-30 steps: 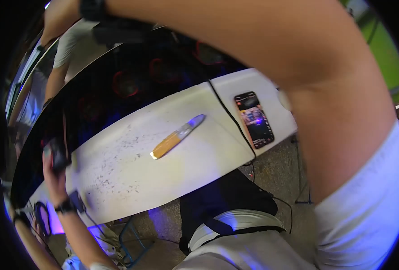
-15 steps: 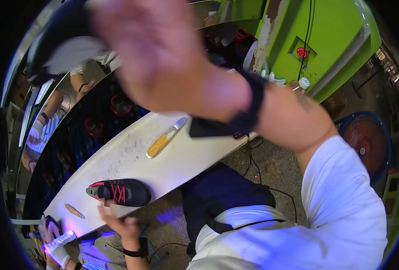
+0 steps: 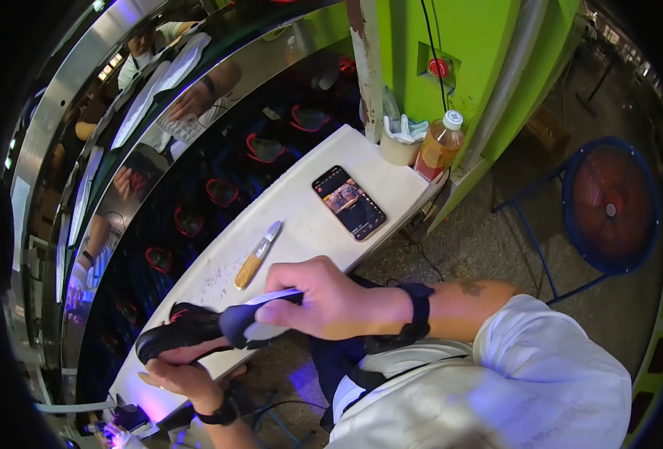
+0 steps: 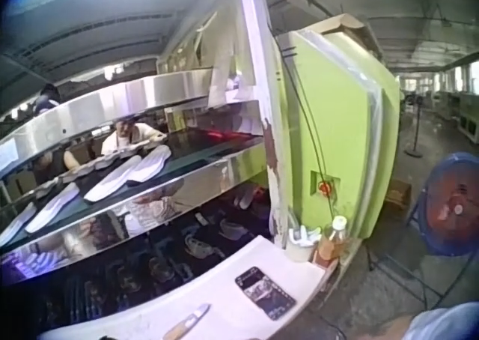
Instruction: Manually assembling and inspecting shoe components on an industrial line.
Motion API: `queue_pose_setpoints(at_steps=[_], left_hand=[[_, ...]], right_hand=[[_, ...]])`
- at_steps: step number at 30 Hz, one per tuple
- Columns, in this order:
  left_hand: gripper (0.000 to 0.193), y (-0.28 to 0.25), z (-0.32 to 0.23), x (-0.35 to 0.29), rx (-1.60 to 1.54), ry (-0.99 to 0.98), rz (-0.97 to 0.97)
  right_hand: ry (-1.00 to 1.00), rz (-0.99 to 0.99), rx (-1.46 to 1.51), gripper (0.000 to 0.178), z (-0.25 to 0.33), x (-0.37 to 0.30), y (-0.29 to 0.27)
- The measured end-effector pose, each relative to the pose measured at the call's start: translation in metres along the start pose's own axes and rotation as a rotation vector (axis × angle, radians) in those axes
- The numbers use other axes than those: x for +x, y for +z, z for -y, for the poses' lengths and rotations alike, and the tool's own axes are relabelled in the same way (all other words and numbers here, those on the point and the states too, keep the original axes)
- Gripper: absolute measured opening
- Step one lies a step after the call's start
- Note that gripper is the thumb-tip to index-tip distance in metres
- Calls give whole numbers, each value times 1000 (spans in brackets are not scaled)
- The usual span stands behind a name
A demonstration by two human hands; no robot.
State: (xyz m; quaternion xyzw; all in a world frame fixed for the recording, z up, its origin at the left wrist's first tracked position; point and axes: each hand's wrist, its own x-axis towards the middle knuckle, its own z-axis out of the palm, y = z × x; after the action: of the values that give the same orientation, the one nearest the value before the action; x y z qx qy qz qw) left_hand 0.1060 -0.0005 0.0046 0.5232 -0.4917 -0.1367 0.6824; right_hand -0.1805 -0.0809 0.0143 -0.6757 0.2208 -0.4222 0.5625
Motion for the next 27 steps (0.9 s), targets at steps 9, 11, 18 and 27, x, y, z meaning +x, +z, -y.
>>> queue_pose_setpoints(at_steps=[9,11,18,27], left_hand=[[47,74,-32,-48,330,-28,142],[45,55,-45,-62,269,-102,-47],[53,66,-64,-89,212,-76,84],[43,47,-66,-100,287,54,253]], right_hand=[[-94,187,96,34,-7,22,20],[-148,121,85,36,-9,19,15],[-138,122,6,46,-2,12,12],[-109,238,-114,44,2,-16,4]])
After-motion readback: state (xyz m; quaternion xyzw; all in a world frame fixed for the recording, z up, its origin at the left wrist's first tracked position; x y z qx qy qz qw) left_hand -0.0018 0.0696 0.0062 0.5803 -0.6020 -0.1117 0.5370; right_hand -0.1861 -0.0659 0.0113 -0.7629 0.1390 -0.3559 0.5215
